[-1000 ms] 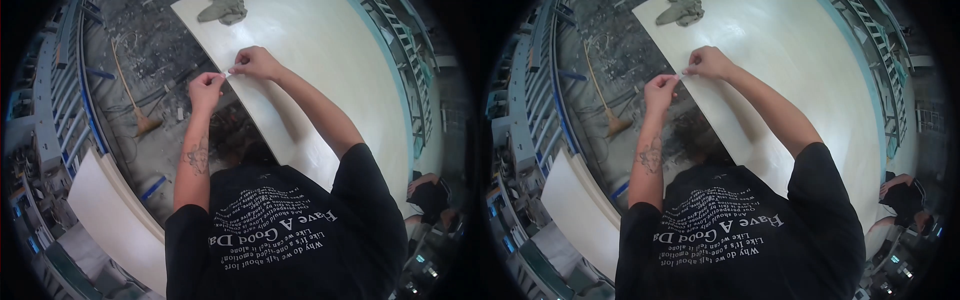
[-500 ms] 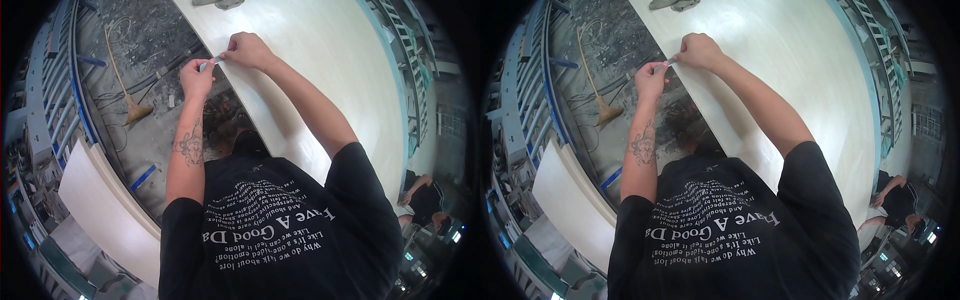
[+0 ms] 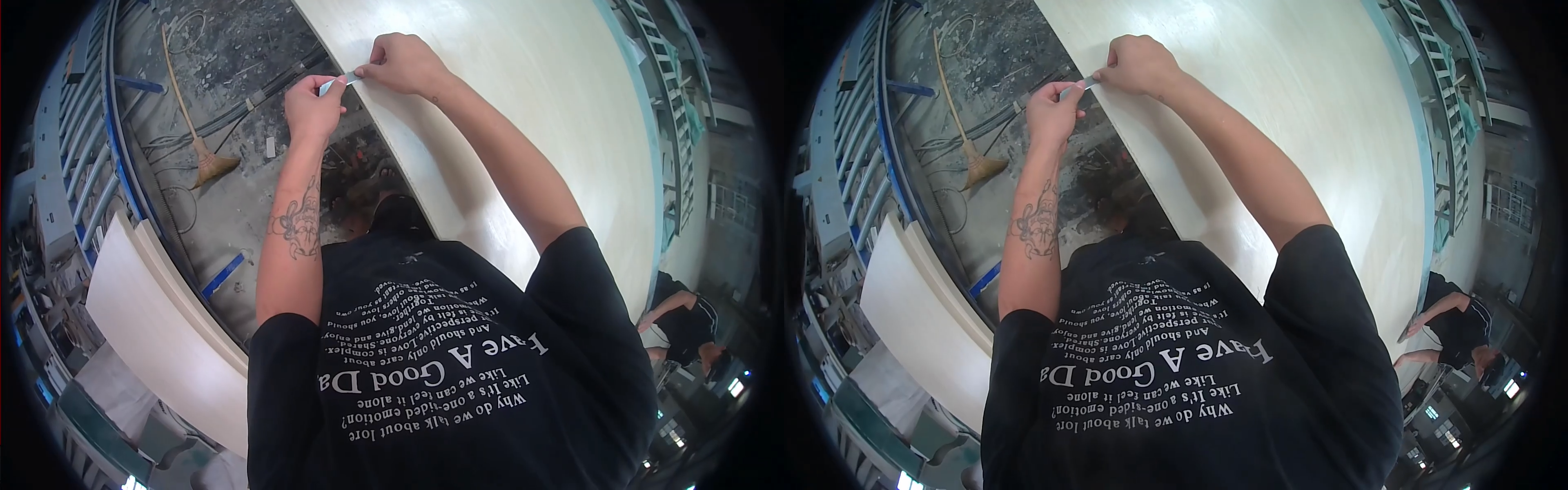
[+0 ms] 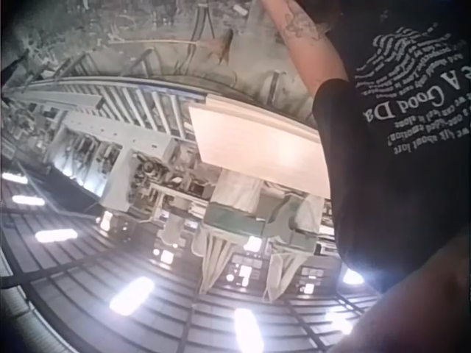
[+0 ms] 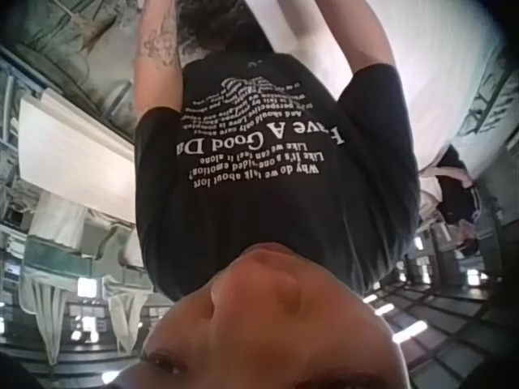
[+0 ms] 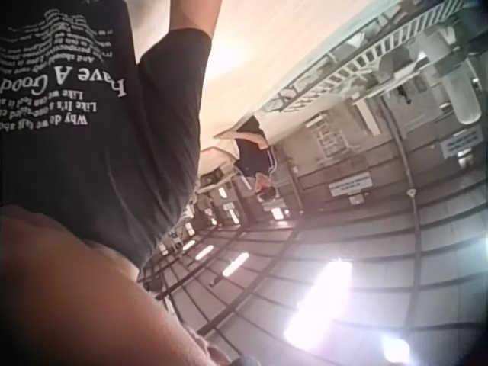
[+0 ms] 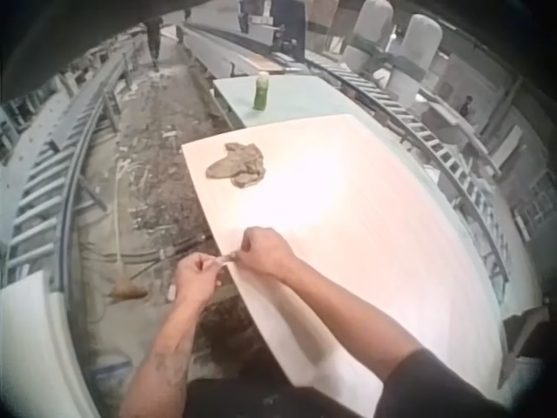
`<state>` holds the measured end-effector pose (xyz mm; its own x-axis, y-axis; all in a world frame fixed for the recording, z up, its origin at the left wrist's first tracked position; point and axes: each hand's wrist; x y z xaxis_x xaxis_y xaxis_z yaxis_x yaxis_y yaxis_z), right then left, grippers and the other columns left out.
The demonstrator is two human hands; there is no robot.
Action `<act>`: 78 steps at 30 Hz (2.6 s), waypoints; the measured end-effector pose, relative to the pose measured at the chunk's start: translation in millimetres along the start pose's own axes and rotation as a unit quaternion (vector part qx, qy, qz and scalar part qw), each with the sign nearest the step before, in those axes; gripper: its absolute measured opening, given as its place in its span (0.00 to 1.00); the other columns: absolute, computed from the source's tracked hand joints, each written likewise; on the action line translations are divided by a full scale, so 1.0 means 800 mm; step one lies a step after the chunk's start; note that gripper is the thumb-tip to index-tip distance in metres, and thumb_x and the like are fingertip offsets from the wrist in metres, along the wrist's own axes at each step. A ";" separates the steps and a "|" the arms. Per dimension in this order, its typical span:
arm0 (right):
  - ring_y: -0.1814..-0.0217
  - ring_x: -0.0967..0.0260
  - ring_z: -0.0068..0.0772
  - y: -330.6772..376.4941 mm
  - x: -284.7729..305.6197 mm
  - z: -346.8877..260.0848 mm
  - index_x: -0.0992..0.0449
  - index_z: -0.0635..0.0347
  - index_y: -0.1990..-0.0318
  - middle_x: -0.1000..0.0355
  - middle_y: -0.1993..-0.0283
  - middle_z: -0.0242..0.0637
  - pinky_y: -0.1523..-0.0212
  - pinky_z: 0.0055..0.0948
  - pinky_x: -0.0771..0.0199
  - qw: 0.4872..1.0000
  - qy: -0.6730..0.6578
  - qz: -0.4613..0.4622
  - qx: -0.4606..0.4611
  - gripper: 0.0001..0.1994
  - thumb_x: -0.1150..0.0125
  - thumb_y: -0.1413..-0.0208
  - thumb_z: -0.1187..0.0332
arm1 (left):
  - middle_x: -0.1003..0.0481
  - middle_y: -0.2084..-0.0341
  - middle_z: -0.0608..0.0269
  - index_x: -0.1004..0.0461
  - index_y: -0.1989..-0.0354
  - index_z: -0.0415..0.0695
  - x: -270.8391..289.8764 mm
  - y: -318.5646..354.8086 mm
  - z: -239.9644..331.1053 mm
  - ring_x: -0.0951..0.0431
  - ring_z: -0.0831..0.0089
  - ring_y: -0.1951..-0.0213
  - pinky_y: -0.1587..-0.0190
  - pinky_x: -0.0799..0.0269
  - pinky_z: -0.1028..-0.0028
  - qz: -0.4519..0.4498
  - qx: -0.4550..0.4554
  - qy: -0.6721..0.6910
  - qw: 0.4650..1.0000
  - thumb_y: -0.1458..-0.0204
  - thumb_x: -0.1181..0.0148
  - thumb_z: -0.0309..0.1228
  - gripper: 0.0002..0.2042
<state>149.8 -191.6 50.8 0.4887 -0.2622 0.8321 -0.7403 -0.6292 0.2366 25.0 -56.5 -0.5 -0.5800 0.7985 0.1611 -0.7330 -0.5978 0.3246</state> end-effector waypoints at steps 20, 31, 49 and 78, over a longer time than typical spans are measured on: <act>0.65 0.21 0.43 0.031 -0.011 0.012 0.17 0.64 0.65 0.20 0.67 0.45 0.60 0.37 0.22 0.998 0.009 0.033 0.048 0.22 0.27 0.47 0.49 | 0.19 0.74 0.60 0.19 0.63 0.35 -0.001 0.021 -0.019 0.20 0.75 0.78 0.74 0.25 0.74 -0.003 -0.024 -0.022 0.999 0.46 0.28 0.36 0.14; 0.67 0.22 0.41 0.048 -0.014 0.020 0.18 0.64 0.65 0.20 0.69 0.43 0.62 0.37 0.23 0.998 0.008 0.034 0.050 0.21 0.27 0.46 0.50 | 0.22 0.75 0.67 0.19 0.61 0.35 -0.004 0.048 -0.008 0.25 0.82 0.77 0.75 0.28 0.78 -0.010 -0.016 -0.059 0.998 0.44 0.29 0.33 0.12; 0.71 0.26 0.36 0.081 -0.021 0.030 0.18 0.63 0.66 0.22 0.73 0.39 0.67 0.35 0.26 0.997 0.006 0.045 0.059 0.21 0.27 0.46 0.49 | 0.20 0.79 0.61 0.19 0.64 0.36 -0.007 0.074 -0.019 0.20 0.74 0.79 0.74 0.26 0.73 -0.020 -0.021 -0.058 0.998 0.45 0.29 0.36 0.14; 0.67 0.23 0.40 0.121 -0.017 0.029 0.19 0.60 0.65 0.21 0.70 0.39 0.64 0.38 0.25 0.998 -0.001 0.017 0.053 0.20 0.27 0.46 0.50 | 0.21 0.78 0.61 0.20 0.65 0.35 -0.018 0.118 -0.035 0.21 0.76 0.80 0.76 0.28 0.74 -0.005 -0.012 -0.004 1.000 0.45 0.29 0.34 0.13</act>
<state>81.9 -266.3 50.4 0.4653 -0.2866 0.8375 -0.7035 -0.6940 0.1534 -45.7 -126.9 1.9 -0.5699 0.8049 0.1655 -0.7470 -0.5914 0.3036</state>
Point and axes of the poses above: each hand's wrist, its own y-axis away from the middle knuckle, its own x-axis out of the back of the hand, z = x × y
